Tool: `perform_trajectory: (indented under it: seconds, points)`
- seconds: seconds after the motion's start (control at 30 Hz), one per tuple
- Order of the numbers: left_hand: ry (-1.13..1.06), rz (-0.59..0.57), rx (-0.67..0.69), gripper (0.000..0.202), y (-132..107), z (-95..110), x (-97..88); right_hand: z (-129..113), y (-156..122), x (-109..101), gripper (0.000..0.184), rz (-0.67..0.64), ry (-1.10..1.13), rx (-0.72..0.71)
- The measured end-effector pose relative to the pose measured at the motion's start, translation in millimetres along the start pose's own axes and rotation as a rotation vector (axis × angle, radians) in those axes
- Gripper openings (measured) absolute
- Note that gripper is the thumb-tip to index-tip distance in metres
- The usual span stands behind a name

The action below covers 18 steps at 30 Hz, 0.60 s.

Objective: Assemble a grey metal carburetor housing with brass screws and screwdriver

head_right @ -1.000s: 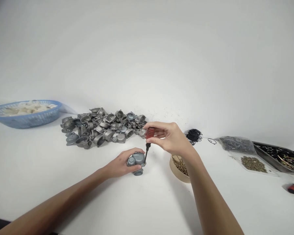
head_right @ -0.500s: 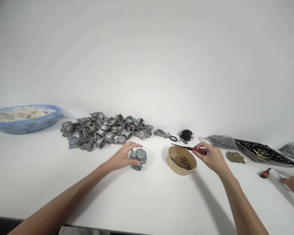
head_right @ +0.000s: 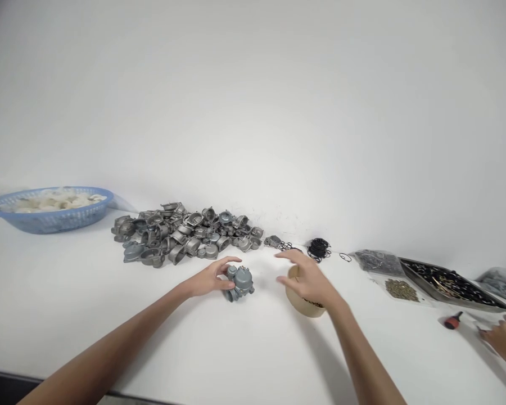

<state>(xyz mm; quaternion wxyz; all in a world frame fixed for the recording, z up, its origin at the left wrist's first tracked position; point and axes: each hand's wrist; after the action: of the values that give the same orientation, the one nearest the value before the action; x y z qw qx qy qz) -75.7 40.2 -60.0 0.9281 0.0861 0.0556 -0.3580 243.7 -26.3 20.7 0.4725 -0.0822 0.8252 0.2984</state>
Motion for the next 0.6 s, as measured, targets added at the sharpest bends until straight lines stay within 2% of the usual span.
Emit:
perform_trajectory:
  seconds: [0.1,0.13,0.2,0.27,0.33,0.43,0.5,0.6]
  points:
    - [-0.060,-0.032,-0.008,0.076,-0.6,-3.7,0.5,-29.3,24.2,45.1,0.086,-0.255,0.196,-0.141]
    - [-0.069,-0.037,-0.013,0.077,-1.0,-4.1,0.7,-33.3,28.4,60.2,0.090,-0.305,0.234,-0.170]
    - [-0.094,-0.042,-0.034,0.077,-2.2,-3.2,0.2,-34.9,32.2,85.0,0.085,-0.271,0.310,-0.174]
    - [-0.135,-0.061,-0.069,0.079,-3.4,-0.6,-1.4,-32.8,32.0,99.9,0.077,-0.201,0.343,-0.159]
    - [-0.187,-0.094,-0.094,0.079,-4.1,3.0,-3.6,-31.8,29.8,105.5,0.069,-0.152,0.326,-0.154]
    - [-0.265,-0.148,-0.098,0.074,-3.9,8.2,-6.6,-34.9,25.3,102.5,0.067,-0.109,0.271,-0.187]
    - [-0.294,-0.147,-0.095,0.071,-3.4,10.3,-8.2,-38.4,22.1,94.8,0.068,-0.042,0.244,-0.206]
    - [-0.204,-0.078,-0.137,0.064,-2.7,10.0,-10.2,-38.8,16.6,71.3,0.064,0.170,0.189,-0.176]
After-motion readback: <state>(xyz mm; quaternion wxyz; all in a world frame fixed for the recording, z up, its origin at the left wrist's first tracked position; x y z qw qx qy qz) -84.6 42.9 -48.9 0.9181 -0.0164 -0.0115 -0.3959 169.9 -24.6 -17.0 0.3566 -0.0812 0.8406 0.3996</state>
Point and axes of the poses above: each hand's wrist, its own y-axis towards the middle knuckle, its own x-axis out of the palm, z = x × y
